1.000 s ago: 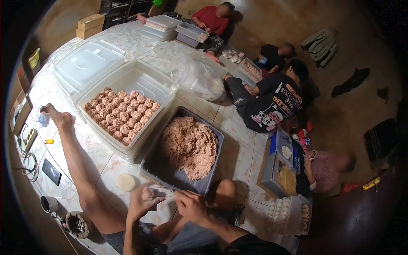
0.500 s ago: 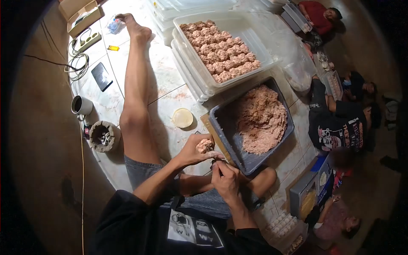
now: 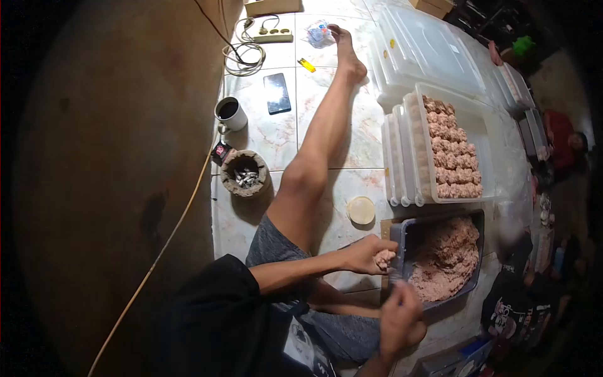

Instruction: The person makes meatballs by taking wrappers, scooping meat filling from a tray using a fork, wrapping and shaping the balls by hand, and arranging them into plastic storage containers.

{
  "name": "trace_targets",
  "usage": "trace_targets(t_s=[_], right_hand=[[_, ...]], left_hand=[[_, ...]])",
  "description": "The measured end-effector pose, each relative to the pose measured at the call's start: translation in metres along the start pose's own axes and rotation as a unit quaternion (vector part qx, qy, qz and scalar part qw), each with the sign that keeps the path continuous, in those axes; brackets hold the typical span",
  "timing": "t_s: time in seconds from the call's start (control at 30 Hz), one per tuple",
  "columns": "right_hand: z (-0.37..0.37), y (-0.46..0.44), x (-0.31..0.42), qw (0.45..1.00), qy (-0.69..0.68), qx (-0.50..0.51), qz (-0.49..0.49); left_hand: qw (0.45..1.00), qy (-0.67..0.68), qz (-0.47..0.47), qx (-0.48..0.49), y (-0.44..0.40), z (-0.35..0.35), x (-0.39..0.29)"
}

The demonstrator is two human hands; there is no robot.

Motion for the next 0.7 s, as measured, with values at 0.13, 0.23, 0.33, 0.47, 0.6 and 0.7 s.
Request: trace_targets(t_s=[0.13, 0.23, 0.33, 0.47, 0.6, 0.7], right_hand=[[-0.008, -0.009, -0.008, 0.999, -0.009, 0.027, -0.015], [-0.005, -0.007, 0.003, 1.000, 0.004, 0.022, -0.004], [-0.015, -0.011, 0.007, 0.996, 0.024, 0.082, 0.006], [0.003, -0.006, 0.013, 0.995, -0.059, -0.009, 0.082], [0.015, -0.020, -0.003, 0.999, 0.031, 0.035, 0.005], [0.055, -0.025, -0.002, 0.999, 0.014, -0.028, -0.019]], left_hand=[[0.977, -0.210, 0.036, 0.005, 0.007, 0.001, 0.024], [0.985, -0.158, -0.028, -0.059, 0.005, -0.004, 0.008], [0.970, -0.217, -0.058, -0.090, 0.005, 0.006, 0.004], [0.972, -0.204, -0.060, -0.102, 0.005, 0.007, -0.013], [0.988, 0.052, 0.111, -0.090, 0.000, 0.011, 0.014], [0.982, 0.093, 0.161, -0.032, -0.002, 0.002, 0.028]])
Point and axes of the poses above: each hand's wrist, its own y-axis away from the middle knuckle, its own z-axis out of the back of the hand, x = y × z, the point moved 7 cm from there along -y, towards the middle knuckle, and after that the axes turned 6 degrees about z, right-handed, at the moved point
